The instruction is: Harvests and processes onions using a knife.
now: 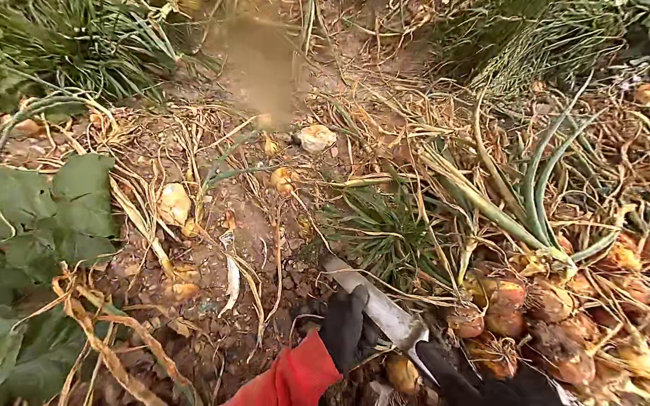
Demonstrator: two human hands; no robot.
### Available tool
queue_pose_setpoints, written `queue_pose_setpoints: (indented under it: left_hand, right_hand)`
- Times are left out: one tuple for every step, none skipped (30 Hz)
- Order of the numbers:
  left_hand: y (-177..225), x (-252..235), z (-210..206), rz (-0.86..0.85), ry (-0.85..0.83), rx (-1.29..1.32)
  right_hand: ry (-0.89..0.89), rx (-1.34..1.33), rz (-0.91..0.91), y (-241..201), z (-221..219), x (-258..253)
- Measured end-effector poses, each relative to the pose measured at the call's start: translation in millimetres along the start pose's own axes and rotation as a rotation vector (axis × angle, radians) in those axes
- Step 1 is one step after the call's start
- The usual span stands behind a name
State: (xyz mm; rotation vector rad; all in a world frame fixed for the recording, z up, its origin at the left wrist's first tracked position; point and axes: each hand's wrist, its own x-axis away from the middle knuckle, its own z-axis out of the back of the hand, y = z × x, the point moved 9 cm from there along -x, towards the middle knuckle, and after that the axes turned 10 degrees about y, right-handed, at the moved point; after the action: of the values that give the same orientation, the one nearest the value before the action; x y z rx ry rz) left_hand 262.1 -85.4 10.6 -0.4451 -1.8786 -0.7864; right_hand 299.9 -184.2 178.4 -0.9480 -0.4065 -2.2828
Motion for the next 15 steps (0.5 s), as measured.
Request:
queue_pose_setpoints:
  left_hand:
    - [-0.3,-6.8,4.1,0.003,0.034,-0.025]
    - [-4.7,-12.4,10.0,0.008,0.076,-0.046]
    - [-4.8,-20.7,19.1,-0.010,0.117,-0.051]
    - [2.8,-32.4,29.6,-0.045,0.136,-0.049]
    - [13.2,-43.1,39.6,-0.083,0.133,-0.066]
    - [21.3,-46.1,48.6,-0.096,0.078,-0.164]
    - [27.8,-43.3,56.9,-0.096,0.025,-0.338]
    - [35.1,-37.6,62.9,-0.124,-0.005,-0.600]
    - [41.8,-27.3,66.1,-0.184,-0.001,-0.878]
    - [55.2,-17.0,67.4,-0.289,0.057,-1.087]
    - [75.4,-8.1,67.8,-0.465,0.174,-1.185]
    - [94.2,0.4,69.5,-0.698,0.335,-1.200]
    - [110.2,7.1,72.9,-0.918,0.494,-1.191]
    - [124.3,8.6,78.2,-1.054,0.621,-1.193]
    - [136.7,5.5,85.0,-1.125,0.706,-1.203]
  right_hand:
    - [0.024,-0.010,0.014,-2.6,-7.8,-5.5]
    - [-0.001,-0.047,-0.006,-6.7,-17.5,-8.7]
    - [-0.118,-0.093,-0.067,-13.5,-24.9,-15.9]
    - [-0.138,-0.146,-0.069,-19.9,-28.1,-31.2]
    - [-0.075,-0.195,-0.027,-26.0,-25.2,-47.9]
    - [-0.051,-0.224,-0.009,-31.4,-22.6,-59.2]
    - [-0.040,-0.239,-0.005,-34.7,-22.2,-65.2]
    - [-0.036,-0.239,-0.011,-34.8,-24.2,-68.3]
    - [-0.017,-0.242,-0.020,-33.2,-29.9,-65.6]
    - [0.004,-0.258,-0.034,-32.7,-38.6,-62.7]
    - [0.021,-0.288,-0.053,-32.7,-51.9,-62.9]
    - [0.062,-0.312,-0.065,-33.2,-68.9,-62.0]
    - [0.169,-0.331,-0.060,-33.8,-84.7,-60.4]
    - [0.301,-0.341,-0.042,-34.1,-96.3,-60.1]
    - [0.413,-0.321,-0.020,-34.3,-105.9,-62.0]
